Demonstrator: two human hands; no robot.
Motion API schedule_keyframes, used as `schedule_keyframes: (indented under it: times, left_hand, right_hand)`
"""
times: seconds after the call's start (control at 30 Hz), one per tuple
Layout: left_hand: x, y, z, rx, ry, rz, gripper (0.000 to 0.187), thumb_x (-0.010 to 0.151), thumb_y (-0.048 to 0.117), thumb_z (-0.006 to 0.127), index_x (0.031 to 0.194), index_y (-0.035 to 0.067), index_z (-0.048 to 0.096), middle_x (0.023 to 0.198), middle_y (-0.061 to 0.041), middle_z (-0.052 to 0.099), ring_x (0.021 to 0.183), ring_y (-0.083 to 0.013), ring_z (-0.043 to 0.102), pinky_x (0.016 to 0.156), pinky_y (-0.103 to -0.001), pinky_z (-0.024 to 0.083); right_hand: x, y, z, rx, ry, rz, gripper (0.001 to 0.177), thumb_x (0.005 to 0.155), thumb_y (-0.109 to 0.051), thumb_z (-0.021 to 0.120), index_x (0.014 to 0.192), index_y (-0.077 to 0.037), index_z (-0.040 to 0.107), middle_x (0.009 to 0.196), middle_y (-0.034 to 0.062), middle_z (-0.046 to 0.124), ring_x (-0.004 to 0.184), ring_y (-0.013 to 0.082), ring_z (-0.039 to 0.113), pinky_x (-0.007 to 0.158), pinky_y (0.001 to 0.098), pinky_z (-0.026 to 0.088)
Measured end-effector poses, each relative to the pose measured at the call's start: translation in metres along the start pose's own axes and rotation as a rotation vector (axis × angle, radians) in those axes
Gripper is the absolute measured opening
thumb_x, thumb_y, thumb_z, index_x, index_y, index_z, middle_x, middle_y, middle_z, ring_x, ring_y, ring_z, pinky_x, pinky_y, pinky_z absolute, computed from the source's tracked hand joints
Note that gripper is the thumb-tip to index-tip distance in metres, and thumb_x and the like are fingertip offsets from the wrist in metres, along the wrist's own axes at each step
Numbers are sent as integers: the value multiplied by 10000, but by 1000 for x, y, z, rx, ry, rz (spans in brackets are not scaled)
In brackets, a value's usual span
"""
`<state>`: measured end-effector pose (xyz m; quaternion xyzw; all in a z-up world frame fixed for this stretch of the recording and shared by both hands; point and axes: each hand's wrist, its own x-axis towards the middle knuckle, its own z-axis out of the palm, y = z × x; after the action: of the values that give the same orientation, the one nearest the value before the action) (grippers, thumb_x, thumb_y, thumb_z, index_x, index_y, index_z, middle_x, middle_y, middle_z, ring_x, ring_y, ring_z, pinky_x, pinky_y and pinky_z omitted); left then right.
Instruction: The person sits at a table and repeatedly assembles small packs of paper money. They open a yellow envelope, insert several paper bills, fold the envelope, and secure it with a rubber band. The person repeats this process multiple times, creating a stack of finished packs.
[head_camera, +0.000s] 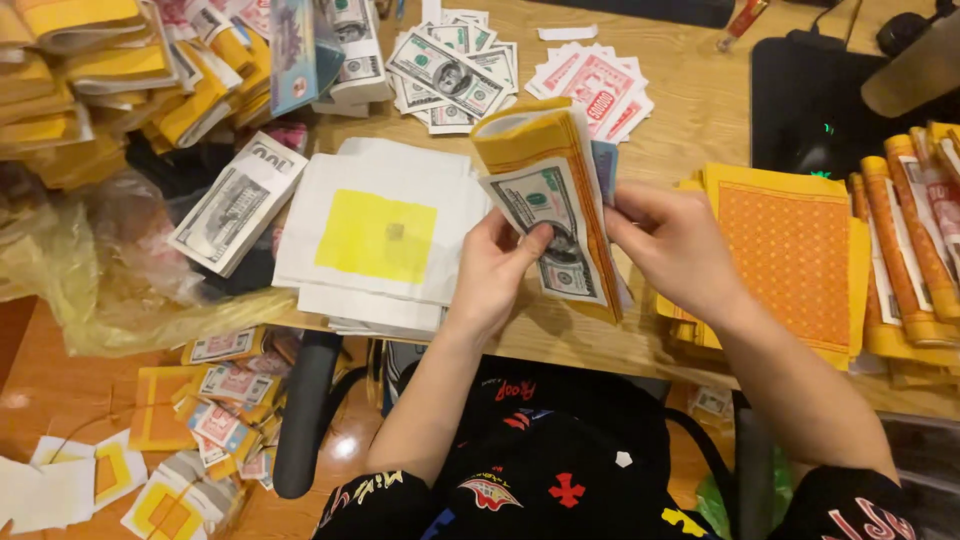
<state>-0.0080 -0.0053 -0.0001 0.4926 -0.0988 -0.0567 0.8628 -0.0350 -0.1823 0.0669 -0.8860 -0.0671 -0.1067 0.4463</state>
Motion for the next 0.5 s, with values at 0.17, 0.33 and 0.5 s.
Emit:
schedule_keyframes:
  times: [0.17,0.33,0.5]
  left_hand:
    - [-5,-1,-12,-13,8,37,310,846,95,767,1109,11,626,967,-59,659,940,-118,596,864,-319,547]
    - [-5,-19,-33,-39,30,3,320,839,90,771,1109,10,619,941,-50,664,897,-102,619,802,-283,566]
    - [-10,2,-48,-345,94,-24,417,855,71,702,1224,-41,544,1234,-175,632,1146,-247,595,1047,-345,446]
  right_hand:
    - [12,-14,0,-40,-168,34,312,818,-7,647,1089,-134,736,907,75,746,825,111,649,727,344,535]
    - [59,-39,-31,0,-495,1,364,838,-51,644,1194,-99,706,1023,135,762,552,139,562,556,282,494]
    - [143,107,-38,-497,-239,-162,227,989,-143,579,1125,-31,722,1049,155,707,911,278,629,761,409,447]
